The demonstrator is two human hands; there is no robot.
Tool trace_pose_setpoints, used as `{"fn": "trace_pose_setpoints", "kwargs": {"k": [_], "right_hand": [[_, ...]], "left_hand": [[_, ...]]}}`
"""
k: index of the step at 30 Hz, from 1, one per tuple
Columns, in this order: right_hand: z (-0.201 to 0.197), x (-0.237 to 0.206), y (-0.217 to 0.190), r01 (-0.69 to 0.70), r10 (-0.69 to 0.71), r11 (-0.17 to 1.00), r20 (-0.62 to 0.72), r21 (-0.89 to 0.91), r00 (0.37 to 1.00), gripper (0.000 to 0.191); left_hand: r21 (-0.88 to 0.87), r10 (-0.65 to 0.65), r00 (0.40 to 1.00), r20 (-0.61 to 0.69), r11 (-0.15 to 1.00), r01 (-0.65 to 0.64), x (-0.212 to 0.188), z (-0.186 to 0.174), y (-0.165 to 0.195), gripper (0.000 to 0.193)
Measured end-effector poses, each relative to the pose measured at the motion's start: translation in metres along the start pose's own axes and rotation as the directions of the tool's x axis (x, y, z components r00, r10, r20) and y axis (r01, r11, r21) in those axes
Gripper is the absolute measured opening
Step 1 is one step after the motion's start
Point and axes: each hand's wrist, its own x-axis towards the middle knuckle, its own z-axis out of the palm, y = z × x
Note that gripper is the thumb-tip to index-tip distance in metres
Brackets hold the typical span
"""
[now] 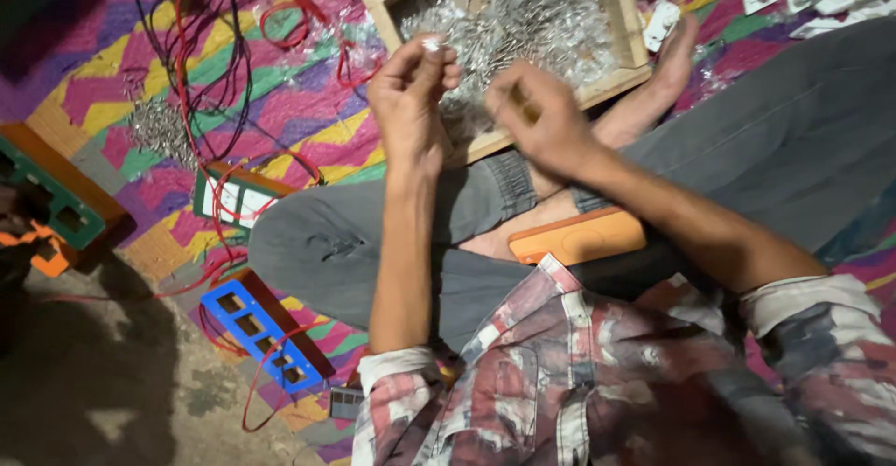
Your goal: The person sits cross-legged on a mat on the floor with a wooden tray of small metal fasteners on their lap. They pick the fasteners one at a time by hand, occasionally using a small yellow-handled tool, and place them into a separate pile next to the tray.
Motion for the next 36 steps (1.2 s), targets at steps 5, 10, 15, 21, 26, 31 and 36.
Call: {"fn": "trace_pose_setpoints", "kwargs": {"k": [5,10,15,21,26,31,36], "right_hand": [[-0.063,0.027,0.037,0.046,0.177,0.93,-0.553,0.365,0.814,0.005],[-0.129,0.032,0.043,0.042,0.672,0.504,-0.422,0.863,0.609,0.019],[-0.068,0.027,0.024,-0.281,0.397,0.821,-0.141,0.497,0.907,0.017],[-0.034,0.027,-0.012,-0.217,0.212,0.927,0.049,0.305,0.976,0.021],[-0.033,0.027,-0.009,-0.279,0.296,0.899,0.0,0.338,0.955,0.018],[-0.033,0.028,-0.004,-0.229,0.248,0.91,-0.009,0.345,0.969,0.016],[-0.039,0.029,0.006,-0.245,0.28,0.934,-0.104,0.261,0.954,0.018]], "left_hand": [[0.077,0.003,0.999,-0.032,0.997,0.0,0.001,0.009,0.003,0.021],[0.151,-0.014,1.0,0.019,0.988,0.011,0.0,0.014,0.001,0.021],[0.23,-0.066,0.997,0.048,0.972,0.053,-0.004,0.022,-0.009,0.016],[0.306,-0.072,0.995,0.067,0.951,0.048,-0.012,0.023,-0.013,0.012],[0.412,-0.048,0.997,0.059,0.911,0.02,-0.012,0.03,-0.017,0.008],[0.551,0.059,0.992,0.113,0.827,-0.111,-0.015,0.032,-0.012,0.002],[0.69,0.194,0.972,0.134,0.685,-0.232,-0.016,0.034,-0.002,0.005]]}}
